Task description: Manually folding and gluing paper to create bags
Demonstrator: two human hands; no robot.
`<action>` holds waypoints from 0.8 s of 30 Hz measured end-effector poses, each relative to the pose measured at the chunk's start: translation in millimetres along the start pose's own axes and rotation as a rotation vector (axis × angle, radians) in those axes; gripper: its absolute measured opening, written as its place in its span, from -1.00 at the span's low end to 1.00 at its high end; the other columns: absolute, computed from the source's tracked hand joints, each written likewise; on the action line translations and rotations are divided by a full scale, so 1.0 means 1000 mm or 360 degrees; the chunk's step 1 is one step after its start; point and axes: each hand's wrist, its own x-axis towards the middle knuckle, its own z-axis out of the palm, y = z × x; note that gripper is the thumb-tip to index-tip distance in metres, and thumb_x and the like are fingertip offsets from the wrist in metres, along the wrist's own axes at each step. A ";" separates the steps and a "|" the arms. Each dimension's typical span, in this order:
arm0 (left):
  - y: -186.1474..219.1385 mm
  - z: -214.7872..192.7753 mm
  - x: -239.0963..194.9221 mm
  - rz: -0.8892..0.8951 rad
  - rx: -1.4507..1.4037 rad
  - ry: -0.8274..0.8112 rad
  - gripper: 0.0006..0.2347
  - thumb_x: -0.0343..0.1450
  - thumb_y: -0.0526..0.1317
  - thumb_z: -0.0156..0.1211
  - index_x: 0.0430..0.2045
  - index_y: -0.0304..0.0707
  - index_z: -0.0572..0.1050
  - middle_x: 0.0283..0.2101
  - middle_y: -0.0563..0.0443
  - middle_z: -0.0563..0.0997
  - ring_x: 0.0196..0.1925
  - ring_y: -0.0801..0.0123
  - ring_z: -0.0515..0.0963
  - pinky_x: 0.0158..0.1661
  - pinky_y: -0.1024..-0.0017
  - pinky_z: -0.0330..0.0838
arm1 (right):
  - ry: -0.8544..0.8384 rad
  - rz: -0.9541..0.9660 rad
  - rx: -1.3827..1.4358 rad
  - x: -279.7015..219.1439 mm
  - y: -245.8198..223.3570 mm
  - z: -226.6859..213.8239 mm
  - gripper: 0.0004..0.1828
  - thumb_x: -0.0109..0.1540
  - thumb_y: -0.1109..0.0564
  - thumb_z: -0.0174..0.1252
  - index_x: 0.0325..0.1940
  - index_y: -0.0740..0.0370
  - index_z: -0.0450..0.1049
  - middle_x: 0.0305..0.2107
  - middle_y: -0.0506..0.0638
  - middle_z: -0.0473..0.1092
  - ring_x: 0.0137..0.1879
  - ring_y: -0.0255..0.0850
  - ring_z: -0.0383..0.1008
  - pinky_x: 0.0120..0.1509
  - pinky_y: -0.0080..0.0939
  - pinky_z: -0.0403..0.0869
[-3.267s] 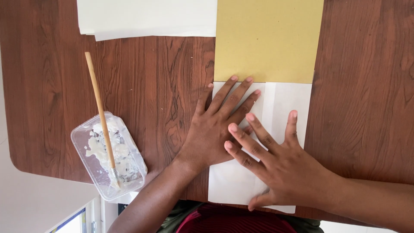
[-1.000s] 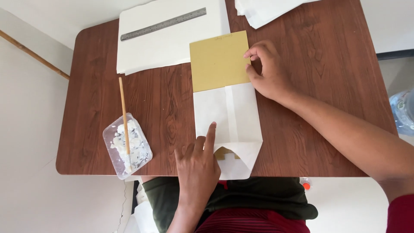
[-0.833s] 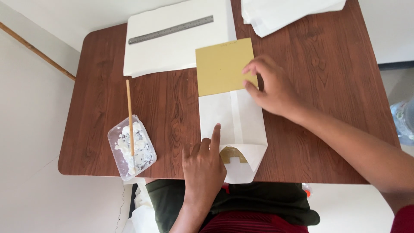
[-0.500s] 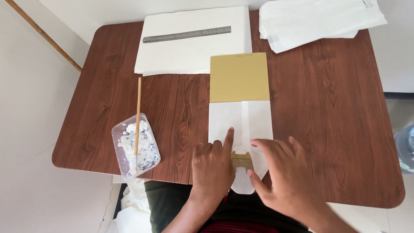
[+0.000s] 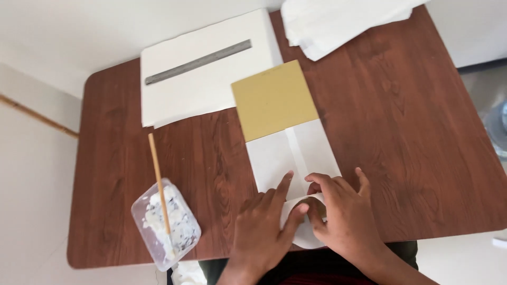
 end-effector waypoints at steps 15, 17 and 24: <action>-0.042 0.030 0.050 0.0668 -0.0672 0.0263 -0.70 0.63 -0.20 -0.26 -0.21 -0.41 0.48 -0.42 -0.07 0.51 -0.44 0.17 0.47 -0.31 0.29 0.31 | -0.0452 0.0170 0.0226 0.026 0.002 -0.008 -0.52 0.18 0.02 0.13 0.20 0.00 0.39 -0.10 -0.19 0.57 0.02 -0.25 0.54 0.52 0.39 -0.02; -0.042 0.032 0.050 0.0643 -0.0616 0.0300 -0.69 0.63 -0.20 -0.27 -0.26 -0.38 0.49 -0.44 -0.04 0.50 -0.48 0.18 0.46 -0.34 0.31 0.29 | -0.0578 0.0198 0.0329 0.028 0.007 -0.020 -0.50 0.21 -0.07 0.15 0.22 0.01 0.39 0.03 -0.19 0.56 0.15 -0.30 0.52 0.55 0.37 -0.11; -0.042 0.033 0.052 0.0631 -0.0537 0.0302 -0.73 0.63 -0.20 -0.24 -0.32 -0.33 0.44 -0.40 -0.06 0.53 -0.49 0.11 0.45 -0.36 0.25 0.32 | -0.0610 -0.0254 0.0394 0.054 0.036 -0.038 -0.62 0.31 -0.15 -0.02 0.07 0.03 0.50 -0.13 -0.21 0.58 -0.04 -0.22 0.53 0.16 -0.06 0.34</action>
